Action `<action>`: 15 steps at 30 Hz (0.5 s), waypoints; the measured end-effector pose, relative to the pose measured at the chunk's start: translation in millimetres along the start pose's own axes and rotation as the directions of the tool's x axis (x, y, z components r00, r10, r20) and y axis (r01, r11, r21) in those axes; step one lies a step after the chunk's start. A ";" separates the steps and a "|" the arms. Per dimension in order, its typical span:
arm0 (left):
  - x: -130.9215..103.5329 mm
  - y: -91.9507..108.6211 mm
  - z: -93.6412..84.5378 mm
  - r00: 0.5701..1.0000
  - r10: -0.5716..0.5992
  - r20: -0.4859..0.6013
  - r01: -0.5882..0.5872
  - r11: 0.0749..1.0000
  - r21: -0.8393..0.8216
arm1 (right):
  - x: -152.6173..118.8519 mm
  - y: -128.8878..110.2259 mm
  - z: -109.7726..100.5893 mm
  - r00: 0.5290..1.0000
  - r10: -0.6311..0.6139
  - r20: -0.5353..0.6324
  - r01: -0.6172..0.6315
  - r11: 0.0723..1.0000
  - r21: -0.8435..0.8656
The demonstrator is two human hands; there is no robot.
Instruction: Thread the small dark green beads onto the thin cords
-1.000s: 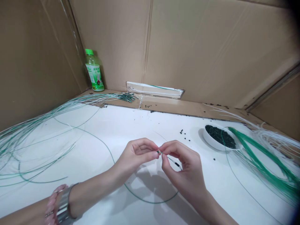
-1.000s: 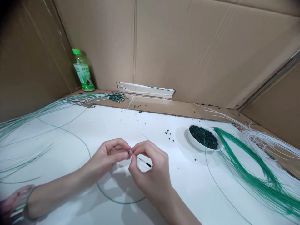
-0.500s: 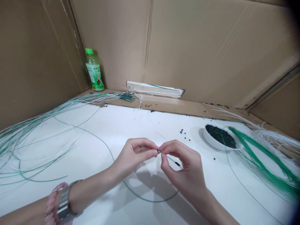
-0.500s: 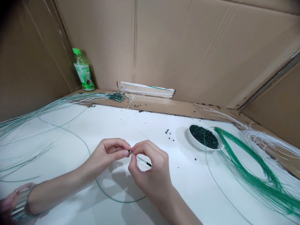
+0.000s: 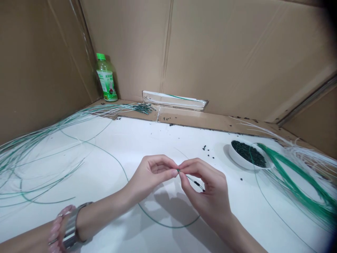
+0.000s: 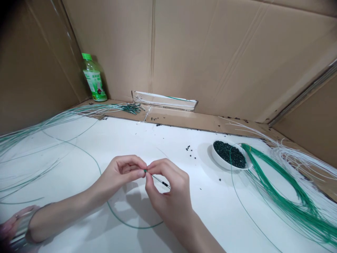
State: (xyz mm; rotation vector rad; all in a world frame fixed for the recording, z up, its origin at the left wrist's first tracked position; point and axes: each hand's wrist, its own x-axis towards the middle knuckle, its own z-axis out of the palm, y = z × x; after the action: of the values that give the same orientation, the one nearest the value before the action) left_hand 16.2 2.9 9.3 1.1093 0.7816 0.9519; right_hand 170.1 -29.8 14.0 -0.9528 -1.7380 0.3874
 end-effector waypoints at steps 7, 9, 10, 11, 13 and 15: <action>-1.2 -1.4 -0.8 0.999 0.041 -0.015 -0.041 0.999 0.012 | 1.6 -0.2 -1.0 0.999 0.049 0.012 -0.050 0.998 0.030; -0.8 -2.2 -1.5 0.998 0.059 -0.025 -0.058 0.998 0.019 | 2.2 -0.7 -2.4 0.994 0.110 -0.002 -0.109 0.993 0.036; -0.6 -2.6 -1.8 0.997 0.068 -0.029 -0.068 0.997 0.026 | 2.6 -1.2 -3.3 0.992 0.122 -0.012 -0.122 0.992 0.020; -0.3 -2.9 -2.0 0.997 0.077 -0.032 -0.076 0.997 0.032 | 3.1 -1.7 -4.3 0.993 0.114 -0.021 -0.114 0.993 -0.013; 0.1 -3.3 -2.4 0.995 0.095 -0.037 -0.093 0.995 0.044 | 4.0 -2.9 -6.1 0.999 0.042 -0.016 -0.043 0.993 -0.111; 0.2 -3.5 -2.6 0.993 0.113 -0.044 -0.110 0.992 0.062 | 4.8 -3.9 -7.4 0.998 -0.060 0.005 0.059 0.974 -0.216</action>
State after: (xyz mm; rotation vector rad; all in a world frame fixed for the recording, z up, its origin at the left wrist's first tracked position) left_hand 14.7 3.5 5.3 1.1961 0.7976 1.0580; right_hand 174.7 -30.1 22.5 -1.0520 -1.8289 0.1597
